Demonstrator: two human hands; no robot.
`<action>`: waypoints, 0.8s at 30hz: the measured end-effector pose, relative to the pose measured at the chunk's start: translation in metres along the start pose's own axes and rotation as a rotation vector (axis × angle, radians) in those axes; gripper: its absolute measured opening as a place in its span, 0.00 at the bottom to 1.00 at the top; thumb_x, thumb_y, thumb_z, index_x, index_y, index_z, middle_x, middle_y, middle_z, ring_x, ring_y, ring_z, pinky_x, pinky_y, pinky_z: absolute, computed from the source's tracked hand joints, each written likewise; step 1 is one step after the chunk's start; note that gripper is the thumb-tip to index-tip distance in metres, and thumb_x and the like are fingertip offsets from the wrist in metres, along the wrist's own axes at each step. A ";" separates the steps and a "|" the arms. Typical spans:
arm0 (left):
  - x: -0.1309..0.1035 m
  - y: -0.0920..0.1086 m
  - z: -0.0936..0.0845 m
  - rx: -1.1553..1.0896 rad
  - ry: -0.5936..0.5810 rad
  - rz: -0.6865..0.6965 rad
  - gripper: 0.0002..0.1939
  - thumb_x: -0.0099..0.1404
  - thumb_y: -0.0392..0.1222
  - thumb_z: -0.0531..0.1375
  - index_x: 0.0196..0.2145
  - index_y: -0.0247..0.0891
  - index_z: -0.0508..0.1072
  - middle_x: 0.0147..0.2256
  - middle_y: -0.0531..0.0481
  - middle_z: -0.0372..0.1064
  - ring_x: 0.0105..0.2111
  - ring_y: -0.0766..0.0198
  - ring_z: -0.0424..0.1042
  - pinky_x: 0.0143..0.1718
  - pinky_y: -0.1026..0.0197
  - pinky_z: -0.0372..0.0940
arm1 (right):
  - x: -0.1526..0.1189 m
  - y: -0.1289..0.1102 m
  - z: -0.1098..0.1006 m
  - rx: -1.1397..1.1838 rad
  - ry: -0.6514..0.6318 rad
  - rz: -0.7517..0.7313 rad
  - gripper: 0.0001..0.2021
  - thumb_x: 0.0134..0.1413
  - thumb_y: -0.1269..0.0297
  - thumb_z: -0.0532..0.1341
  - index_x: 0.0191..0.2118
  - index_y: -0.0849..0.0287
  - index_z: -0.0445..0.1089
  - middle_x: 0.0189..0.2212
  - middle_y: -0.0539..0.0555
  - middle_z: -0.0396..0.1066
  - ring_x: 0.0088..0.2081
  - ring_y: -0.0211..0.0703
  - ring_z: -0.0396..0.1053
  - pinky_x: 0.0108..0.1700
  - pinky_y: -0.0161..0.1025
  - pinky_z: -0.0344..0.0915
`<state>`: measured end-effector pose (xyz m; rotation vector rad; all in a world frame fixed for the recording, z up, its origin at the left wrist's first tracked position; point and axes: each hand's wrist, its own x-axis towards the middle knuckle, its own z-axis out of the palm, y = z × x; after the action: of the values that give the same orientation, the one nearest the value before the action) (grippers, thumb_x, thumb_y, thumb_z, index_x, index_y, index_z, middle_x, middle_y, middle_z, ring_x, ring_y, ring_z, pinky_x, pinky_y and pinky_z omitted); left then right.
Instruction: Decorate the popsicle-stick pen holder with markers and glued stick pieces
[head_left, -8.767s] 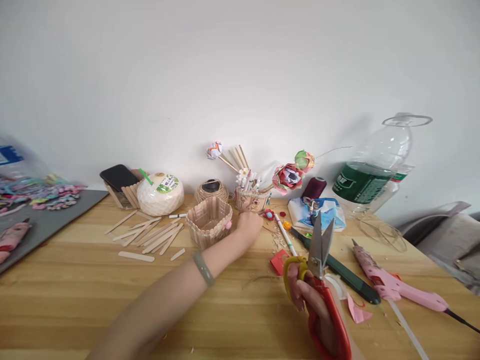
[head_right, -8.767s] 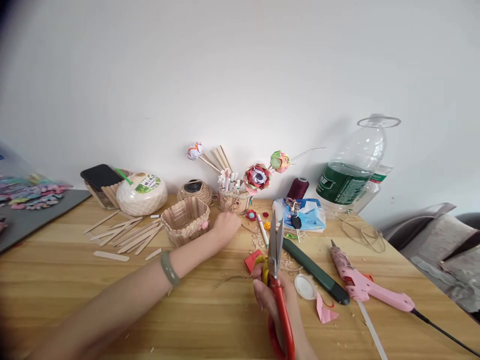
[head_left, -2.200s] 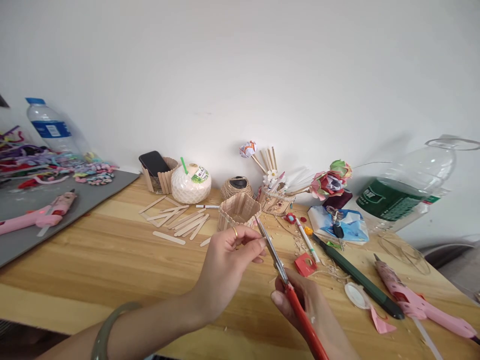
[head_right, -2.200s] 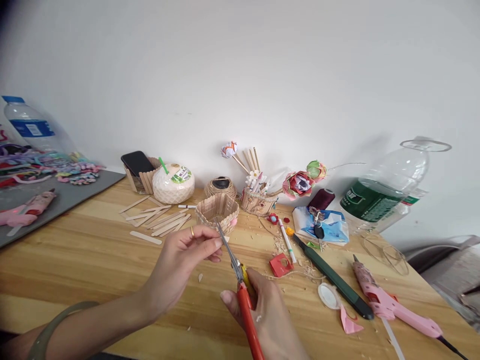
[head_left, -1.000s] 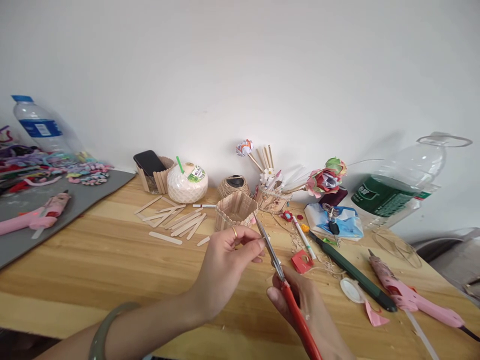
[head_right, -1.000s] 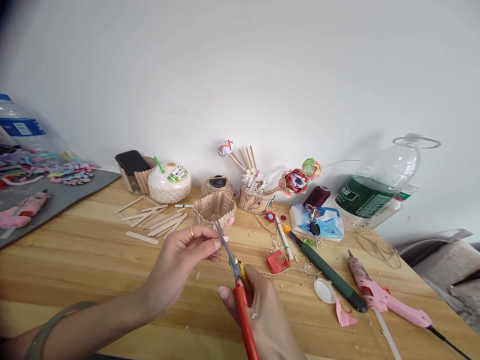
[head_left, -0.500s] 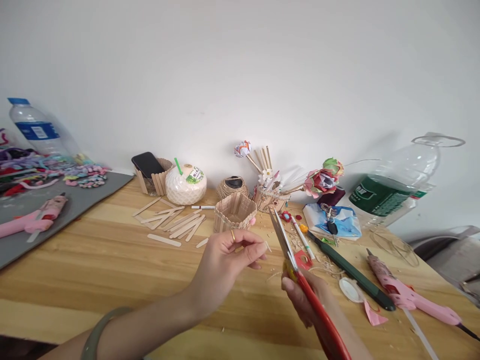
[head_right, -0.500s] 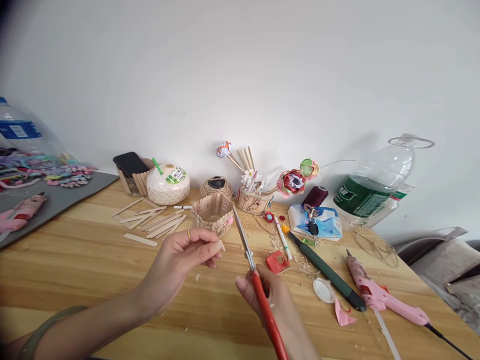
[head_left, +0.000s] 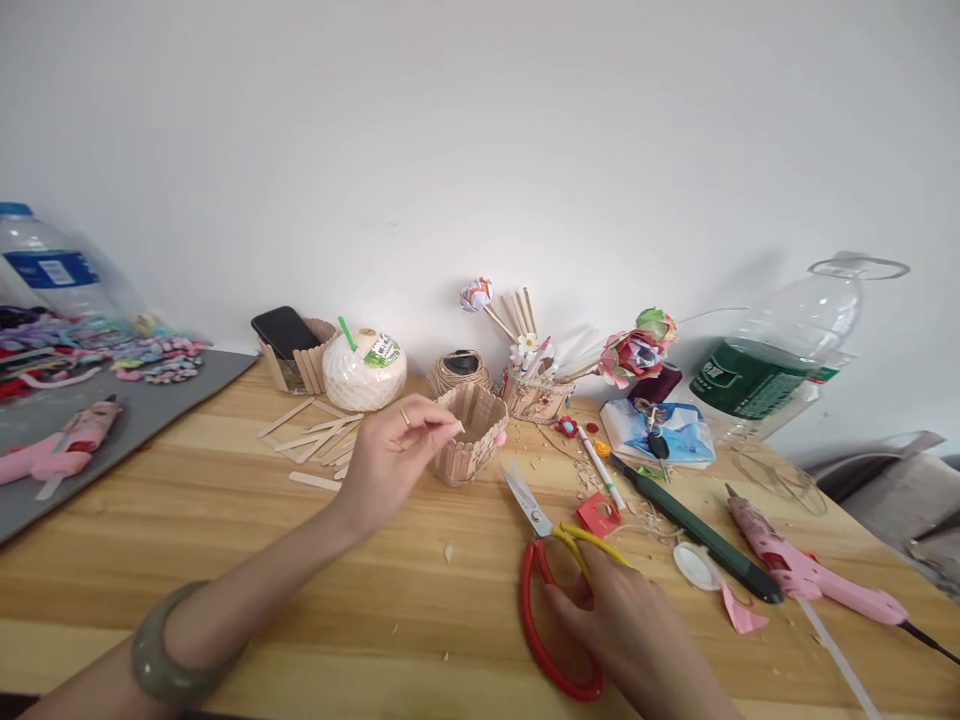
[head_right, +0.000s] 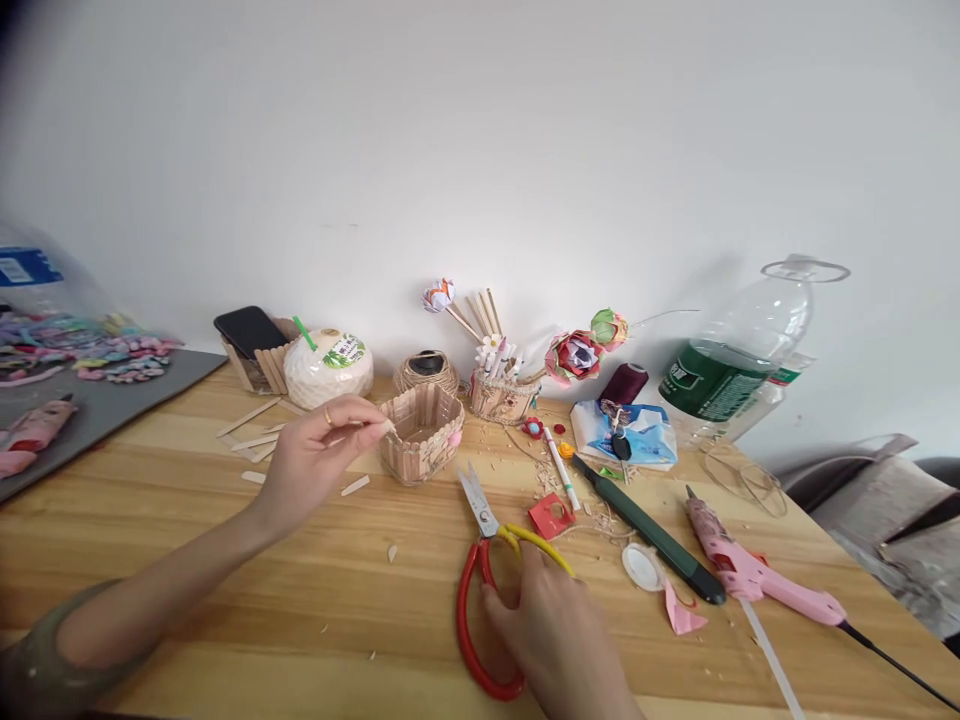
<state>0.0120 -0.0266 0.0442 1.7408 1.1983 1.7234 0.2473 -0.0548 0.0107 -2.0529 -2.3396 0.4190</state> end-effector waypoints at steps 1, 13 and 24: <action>0.005 -0.008 -0.003 0.058 0.000 0.048 0.04 0.59 0.37 0.60 0.27 0.39 0.75 0.27 0.51 0.70 0.29 0.64 0.68 0.33 0.63 0.63 | 0.000 0.000 0.000 -0.050 -0.001 0.009 0.15 0.56 0.58 0.53 0.41 0.62 0.71 0.34 0.66 0.78 0.35 0.63 0.75 0.31 0.45 0.63; 0.021 -0.064 0.003 0.205 -0.181 0.216 0.06 0.60 0.39 0.57 0.29 0.41 0.74 0.26 0.49 0.75 0.28 0.62 0.70 0.45 0.56 0.62 | 0.006 0.002 -0.005 -0.334 0.064 -0.095 0.17 0.55 0.51 0.60 0.30 0.61 0.73 0.29 0.65 0.77 0.32 0.59 0.76 0.25 0.40 0.63; 0.025 -0.072 0.023 0.060 0.037 0.116 0.04 0.57 0.41 0.60 0.27 0.41 0.68 0.15 0.60 0.59 0.16 0.69 0.59 0.24 0.65 0.55 | 0.008 0.044 0.004 -0.279 0.427 -0.387 0.18 0.61 0.51 0.52 0.31 0.57 0.72 0.25 0.55 0.76 0.24 0.48 0.76 0.18 0.35 0.61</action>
<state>0.0100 0.0386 -0.0007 1.8547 1.1981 1.8101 0.2885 -0.0433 -0.0035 -1.5042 -2.5224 -0.3348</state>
